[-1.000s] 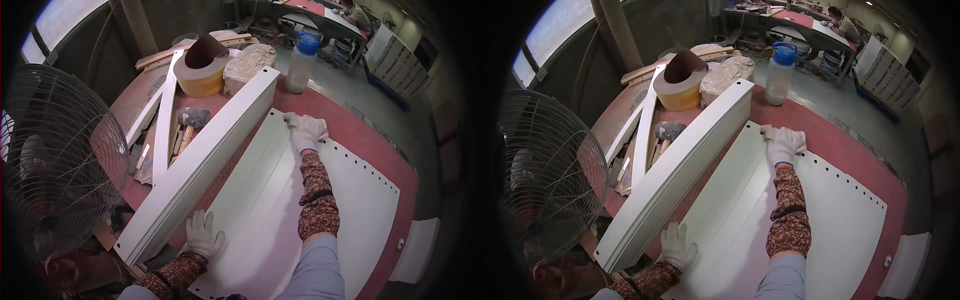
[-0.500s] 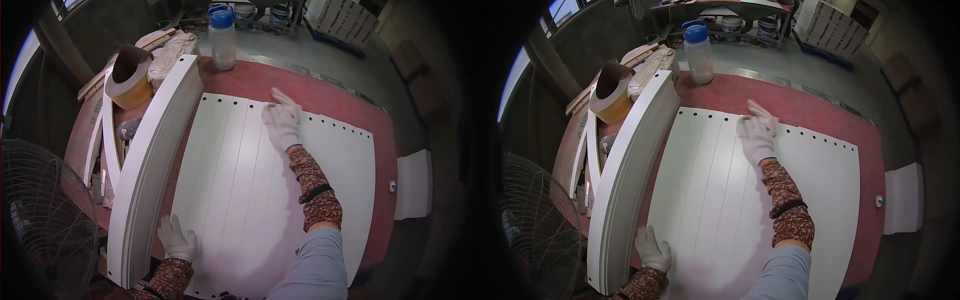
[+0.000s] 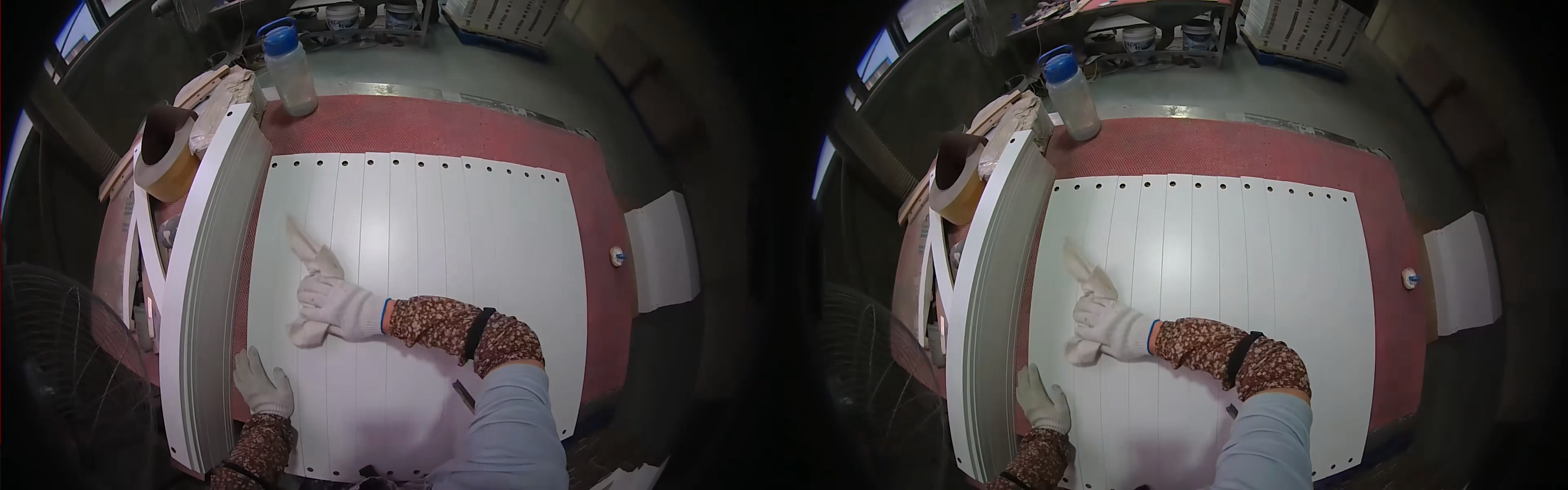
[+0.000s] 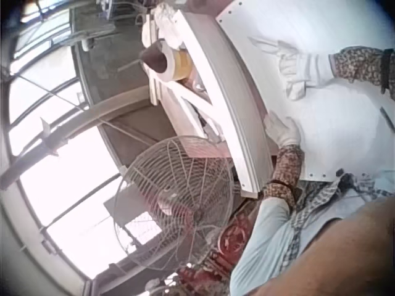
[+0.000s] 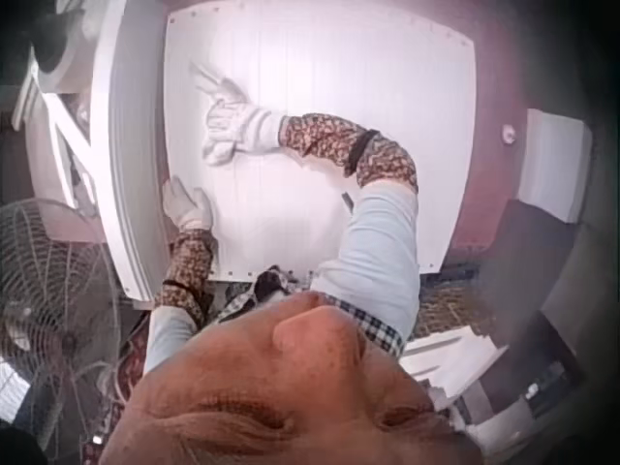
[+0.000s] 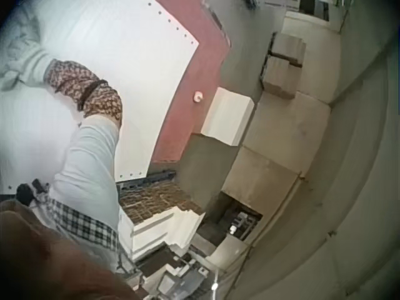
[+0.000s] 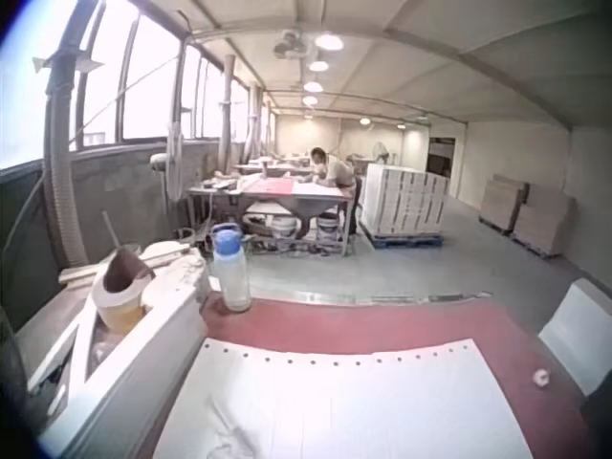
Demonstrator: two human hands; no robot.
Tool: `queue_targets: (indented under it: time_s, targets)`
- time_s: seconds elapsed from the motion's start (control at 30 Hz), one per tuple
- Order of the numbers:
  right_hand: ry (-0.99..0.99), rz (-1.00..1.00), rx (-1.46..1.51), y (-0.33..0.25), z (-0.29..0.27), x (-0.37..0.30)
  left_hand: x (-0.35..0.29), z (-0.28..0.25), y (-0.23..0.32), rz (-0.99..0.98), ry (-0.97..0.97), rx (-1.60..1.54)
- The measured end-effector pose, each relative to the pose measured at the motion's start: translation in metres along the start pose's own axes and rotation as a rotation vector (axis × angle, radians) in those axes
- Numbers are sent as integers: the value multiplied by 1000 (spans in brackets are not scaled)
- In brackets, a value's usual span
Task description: Assembling slatted white furniture panels and cleaning the surface with a cloth.
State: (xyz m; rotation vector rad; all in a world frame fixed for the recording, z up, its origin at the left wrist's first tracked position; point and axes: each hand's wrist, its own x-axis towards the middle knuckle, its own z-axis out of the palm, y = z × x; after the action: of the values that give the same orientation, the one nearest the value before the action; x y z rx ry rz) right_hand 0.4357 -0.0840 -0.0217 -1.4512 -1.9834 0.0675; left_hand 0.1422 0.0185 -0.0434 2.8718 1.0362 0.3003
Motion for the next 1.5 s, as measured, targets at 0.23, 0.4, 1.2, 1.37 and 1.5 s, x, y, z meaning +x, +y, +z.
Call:
queue_targets:
  time_s: [0.23,0.4,1.2,1.37,1.5]
  targets:
    - [262,948,-536,61,-131,-206,14,-25,21,-143,-149,-44]
    - [474,1409,-1069,74,-164,-322,12,-6,23,-96,-107,-74]
    - [35,865,-624,21,-101,-163,7,-11,11,-108,-97,-80]
    - [44,827,-576,-12,-89,-182,8,-18,14,-158,-113,-29]
    - [27,881,-626,17,-104,-174,8,-9,16,-70,-37,-61]
